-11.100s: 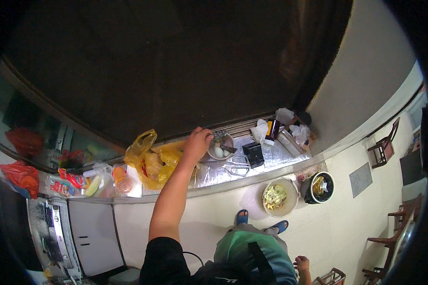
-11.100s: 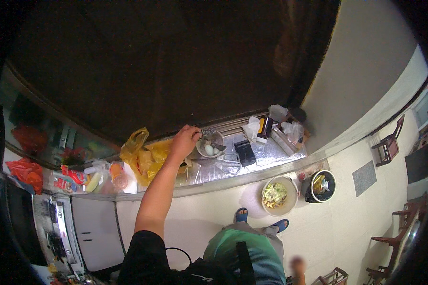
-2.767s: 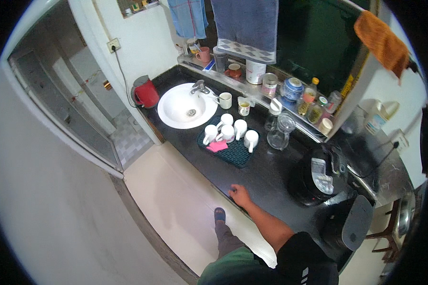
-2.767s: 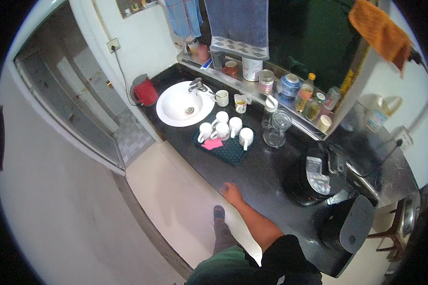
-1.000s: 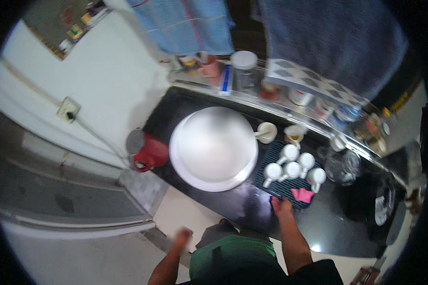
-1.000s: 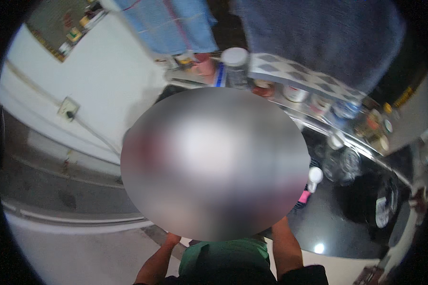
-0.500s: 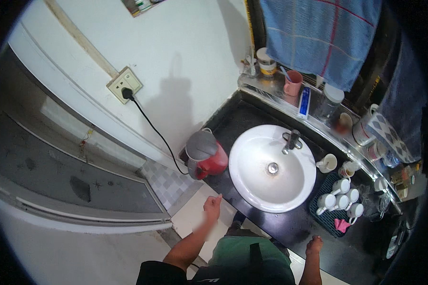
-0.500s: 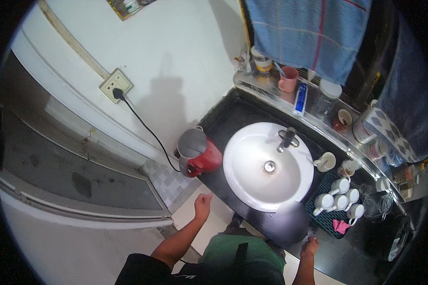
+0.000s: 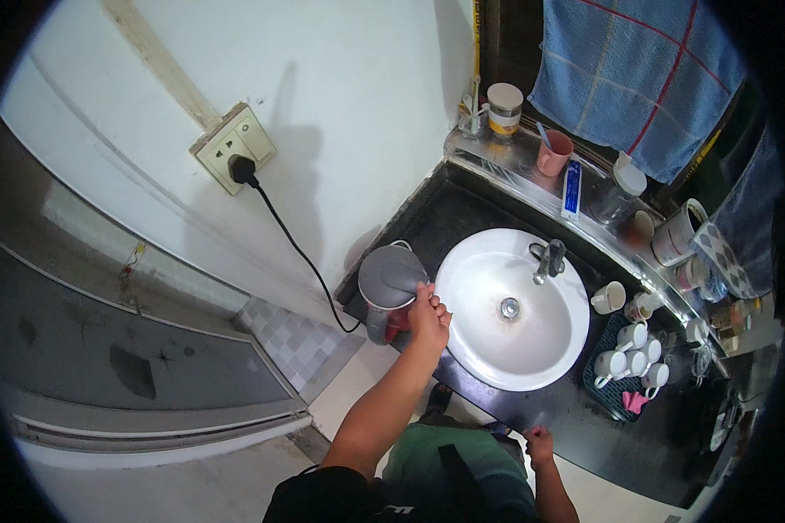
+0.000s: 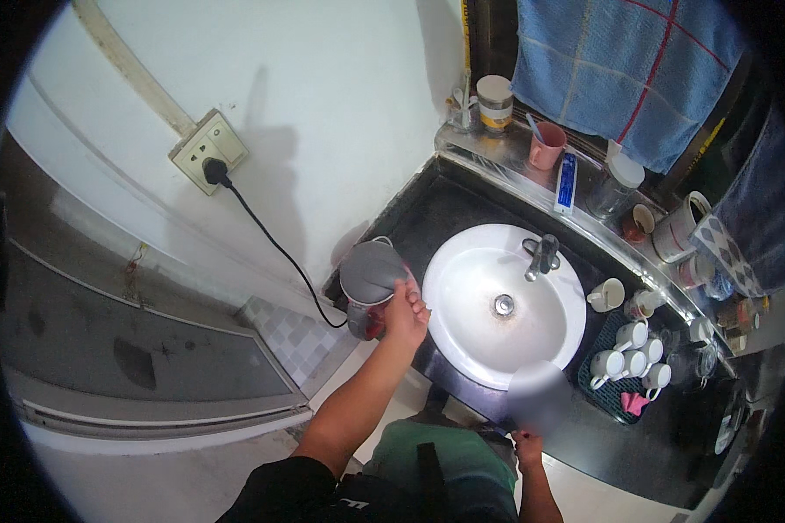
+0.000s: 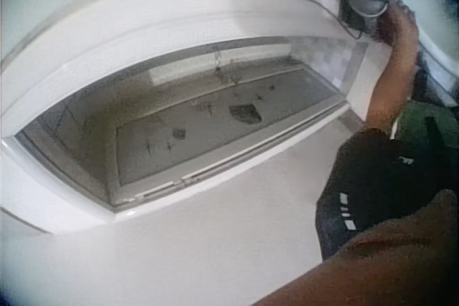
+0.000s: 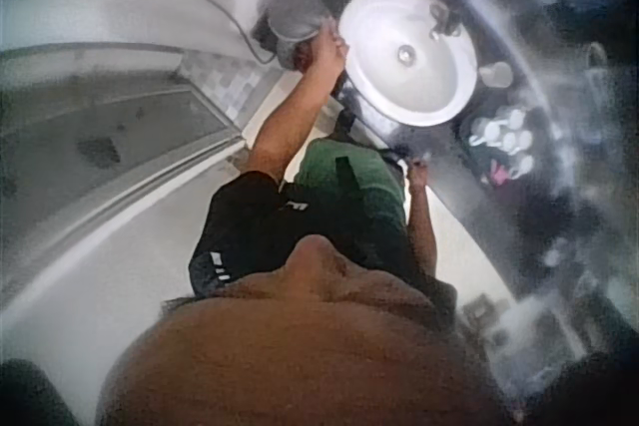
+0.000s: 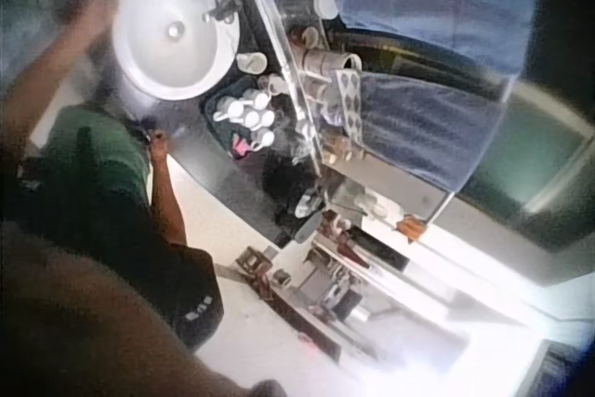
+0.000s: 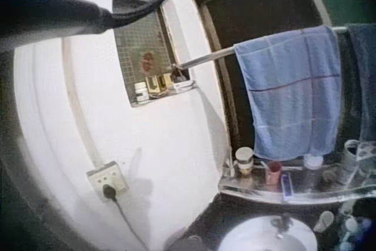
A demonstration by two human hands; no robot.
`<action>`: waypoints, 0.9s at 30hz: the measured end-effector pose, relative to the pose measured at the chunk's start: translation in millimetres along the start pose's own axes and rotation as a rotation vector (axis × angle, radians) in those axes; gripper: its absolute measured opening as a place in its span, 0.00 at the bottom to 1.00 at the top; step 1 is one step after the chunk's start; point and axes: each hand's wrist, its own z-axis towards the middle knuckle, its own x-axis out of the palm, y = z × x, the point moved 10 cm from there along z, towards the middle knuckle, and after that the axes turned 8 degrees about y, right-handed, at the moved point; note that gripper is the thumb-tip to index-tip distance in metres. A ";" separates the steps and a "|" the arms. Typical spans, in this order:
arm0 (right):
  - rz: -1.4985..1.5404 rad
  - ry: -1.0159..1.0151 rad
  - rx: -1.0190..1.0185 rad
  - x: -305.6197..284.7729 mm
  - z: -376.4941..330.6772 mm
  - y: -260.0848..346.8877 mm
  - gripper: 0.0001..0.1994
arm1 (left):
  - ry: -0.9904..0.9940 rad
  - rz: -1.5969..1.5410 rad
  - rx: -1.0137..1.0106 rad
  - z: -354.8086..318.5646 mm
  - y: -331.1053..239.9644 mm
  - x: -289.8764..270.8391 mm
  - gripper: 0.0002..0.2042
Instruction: The person washes scraps into a sink drain, discards a green item into a bucket, wipes a counter by hand, moves a bedspread, and retrieves a jar from a shelf.
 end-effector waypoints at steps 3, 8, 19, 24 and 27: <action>0.037 -0.026 0.104 -15.9 0.0 -29.9 0.10 | -0.047 0.011 0.031 -2.1 -2.1 -1.0 0.13; 0.032 -0.111 0.114 -44.7 10.6 -66.0 0.10 | 0.049 0.099 0.013 -16.9 -20.9 -0.5 0.10; -0.176 -0.182 0.144 -64.8 28.8 -132.8 0.10 | 0.108 0.162 0.081 -59.6 -82.0 -10.5 0.12; -0.196 -0.165 0.064 -72.4 33.4 -141.7 0.10 | 0.242 0.058 -0.047 -47.8 -48.1 -8.3 0.14; -0.293 -0.178 0.031 -83.2 31.0 -139.1 0.09 | 0.250 0.073 -0.084 -37.4 -28.2 -3.2 0.12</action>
